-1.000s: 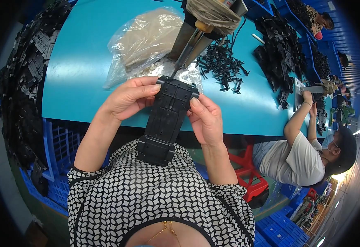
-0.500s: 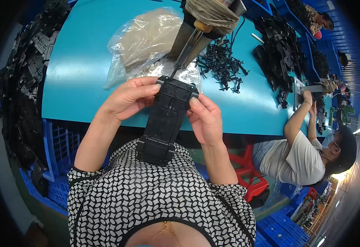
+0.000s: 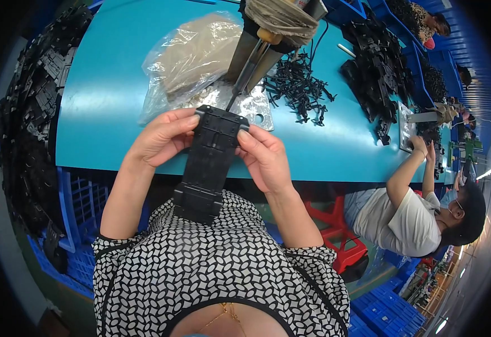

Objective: Attaching small plastic connectors to a base component in a factory setting.

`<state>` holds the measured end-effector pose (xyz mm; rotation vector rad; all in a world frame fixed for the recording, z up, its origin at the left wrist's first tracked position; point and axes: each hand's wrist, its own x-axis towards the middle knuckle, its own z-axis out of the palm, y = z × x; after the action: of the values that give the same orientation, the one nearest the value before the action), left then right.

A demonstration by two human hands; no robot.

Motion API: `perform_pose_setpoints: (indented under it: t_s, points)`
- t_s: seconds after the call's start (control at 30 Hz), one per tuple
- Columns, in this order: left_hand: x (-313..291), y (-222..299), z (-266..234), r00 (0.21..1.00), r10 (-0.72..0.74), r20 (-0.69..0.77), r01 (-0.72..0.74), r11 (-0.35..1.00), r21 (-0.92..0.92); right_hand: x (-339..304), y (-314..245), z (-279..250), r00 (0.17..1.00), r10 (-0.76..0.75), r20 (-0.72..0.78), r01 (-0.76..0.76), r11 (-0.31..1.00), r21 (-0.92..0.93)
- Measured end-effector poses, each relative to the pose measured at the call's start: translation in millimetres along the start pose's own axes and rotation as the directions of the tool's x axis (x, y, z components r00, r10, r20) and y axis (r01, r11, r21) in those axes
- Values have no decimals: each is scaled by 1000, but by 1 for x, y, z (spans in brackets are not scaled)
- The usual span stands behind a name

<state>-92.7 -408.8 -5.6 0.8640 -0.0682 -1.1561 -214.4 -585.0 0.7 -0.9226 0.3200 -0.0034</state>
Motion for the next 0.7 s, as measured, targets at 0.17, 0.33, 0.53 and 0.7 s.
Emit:
perform_pose_setpoints:
  t_s: [0.17,0.33,0.53,0.7]
  points:
    - [-3,6,-9,998,36,-44,-35,999,26,8,4,8,998,21,61,-24,998,51]
    - [-6,11,-9,998,50,-24,-49,998,34,9,3,11,997,10,71,-12,999,37]
    - [-7,14,-6,998,58,-24,-57,997,42,8,2,11,997,5,80,-7,999,36]
    - [-5,14,-6,998,59,-33,-57,997,52,8,1,13,998,-14,67,13,1000,22]
